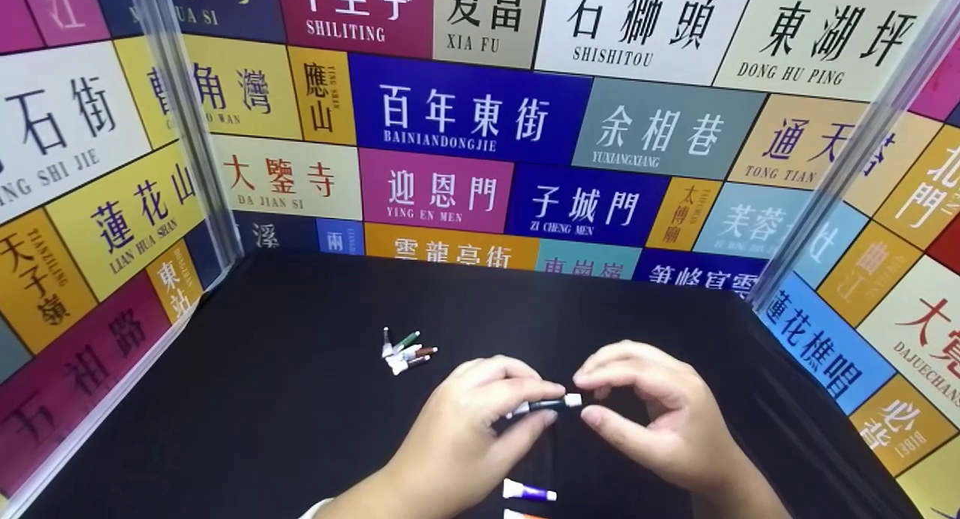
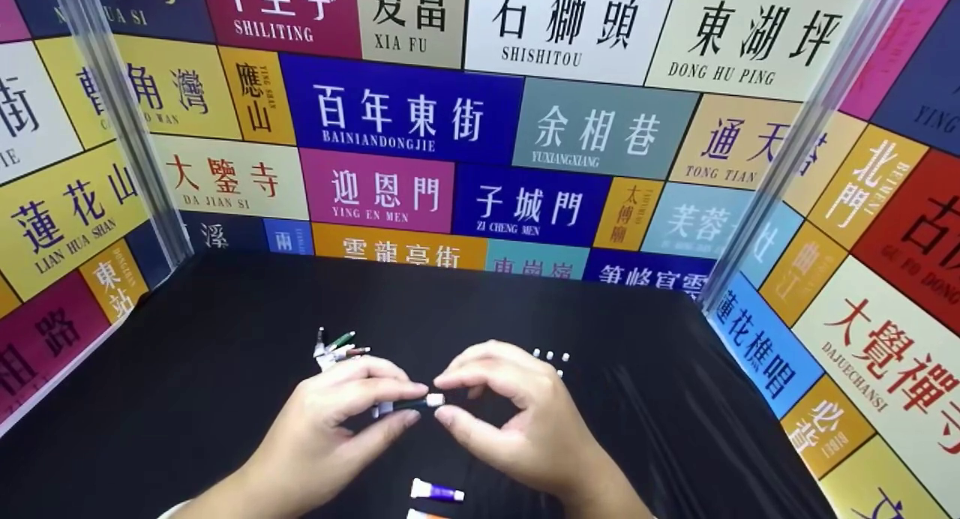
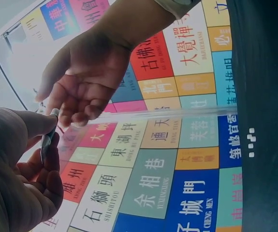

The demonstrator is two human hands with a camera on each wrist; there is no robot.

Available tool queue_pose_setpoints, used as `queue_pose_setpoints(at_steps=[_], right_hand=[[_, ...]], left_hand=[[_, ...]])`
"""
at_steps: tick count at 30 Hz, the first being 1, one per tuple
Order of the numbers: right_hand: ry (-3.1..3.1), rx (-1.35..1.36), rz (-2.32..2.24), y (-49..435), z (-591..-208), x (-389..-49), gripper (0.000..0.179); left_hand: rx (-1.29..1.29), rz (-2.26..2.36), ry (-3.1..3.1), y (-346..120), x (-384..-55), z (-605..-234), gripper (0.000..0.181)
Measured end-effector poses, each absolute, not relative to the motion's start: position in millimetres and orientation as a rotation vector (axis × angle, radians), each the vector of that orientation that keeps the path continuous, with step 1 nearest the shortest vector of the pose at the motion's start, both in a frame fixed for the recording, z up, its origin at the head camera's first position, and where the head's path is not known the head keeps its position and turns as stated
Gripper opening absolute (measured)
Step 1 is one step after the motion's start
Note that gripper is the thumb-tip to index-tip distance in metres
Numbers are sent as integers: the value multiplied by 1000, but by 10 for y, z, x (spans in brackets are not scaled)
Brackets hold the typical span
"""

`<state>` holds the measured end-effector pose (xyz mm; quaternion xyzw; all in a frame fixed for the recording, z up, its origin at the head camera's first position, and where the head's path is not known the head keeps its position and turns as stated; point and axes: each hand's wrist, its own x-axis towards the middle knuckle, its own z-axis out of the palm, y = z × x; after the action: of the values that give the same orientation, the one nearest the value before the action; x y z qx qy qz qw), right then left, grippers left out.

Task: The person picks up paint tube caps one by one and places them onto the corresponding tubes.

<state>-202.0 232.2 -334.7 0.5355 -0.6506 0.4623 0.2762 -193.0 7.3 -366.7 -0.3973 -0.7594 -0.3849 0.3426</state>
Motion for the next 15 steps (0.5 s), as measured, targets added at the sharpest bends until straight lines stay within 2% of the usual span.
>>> queue_pose_setpoints(at_steps=[15], right_hand=[[-1761, 1440, 1090, 2266, -3301, -1998, 34]], left_hand=[[-1025, -1016, -1970, 70, -1935, -3673, 19]])
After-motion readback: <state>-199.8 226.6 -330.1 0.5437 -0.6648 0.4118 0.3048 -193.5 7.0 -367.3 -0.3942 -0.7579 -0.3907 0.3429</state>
